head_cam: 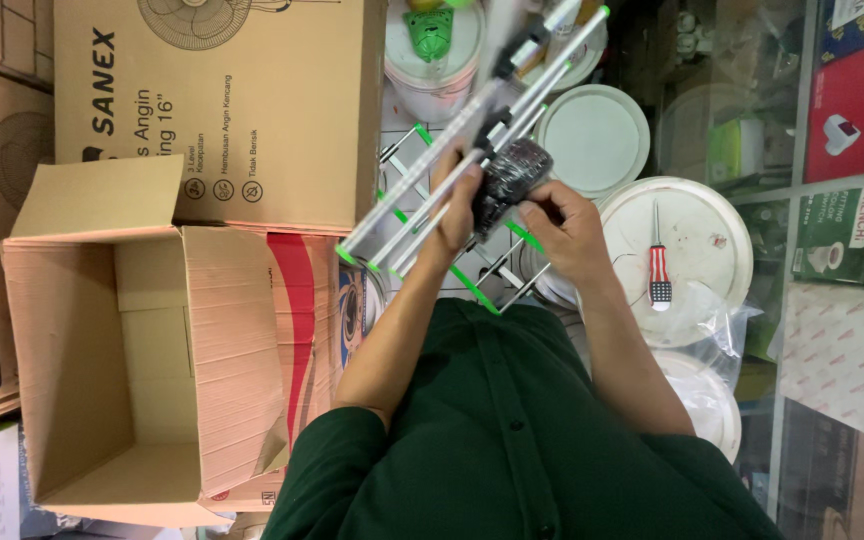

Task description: The person assembles a television antenna by attaching the elements to the central boom and securing the central housing unit by hand.

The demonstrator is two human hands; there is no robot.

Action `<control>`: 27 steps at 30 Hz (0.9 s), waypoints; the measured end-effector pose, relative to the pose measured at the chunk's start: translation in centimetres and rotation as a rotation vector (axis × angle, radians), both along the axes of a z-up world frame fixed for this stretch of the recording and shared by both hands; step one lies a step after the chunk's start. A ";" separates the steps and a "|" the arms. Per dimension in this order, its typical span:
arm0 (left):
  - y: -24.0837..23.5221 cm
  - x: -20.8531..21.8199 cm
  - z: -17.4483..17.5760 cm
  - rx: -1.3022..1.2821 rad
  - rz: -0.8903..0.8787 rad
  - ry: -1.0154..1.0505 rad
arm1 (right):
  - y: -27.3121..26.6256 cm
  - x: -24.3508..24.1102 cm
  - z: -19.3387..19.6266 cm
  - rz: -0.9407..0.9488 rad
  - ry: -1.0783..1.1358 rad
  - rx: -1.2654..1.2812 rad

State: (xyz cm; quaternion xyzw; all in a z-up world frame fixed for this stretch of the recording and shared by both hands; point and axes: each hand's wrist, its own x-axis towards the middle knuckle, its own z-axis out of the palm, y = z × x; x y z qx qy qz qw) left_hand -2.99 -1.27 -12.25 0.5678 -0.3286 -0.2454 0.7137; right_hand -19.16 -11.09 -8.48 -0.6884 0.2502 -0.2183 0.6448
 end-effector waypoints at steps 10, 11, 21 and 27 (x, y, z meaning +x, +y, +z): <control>-1.6 6.0 3.4 -0.219 -0.173 0.287 | -5.3 0.0 2.8 -0.002 -0.271 -0.168; -2.1 6.4 4.4 -0.263 -0.209 0.242 | -5.8 0.2 1.9 -0.048 -0.282 -0.103; -6.6 7.1 9.5 -0.241 -0.433 0.378 | -3.3 2.0 1.9 0.009 0.035 -0.742; -8.0 4.5 8.2 -0.217 -0.572 0.373 | -2.1 4.0 -2.5 -0.097 0.088 -1.075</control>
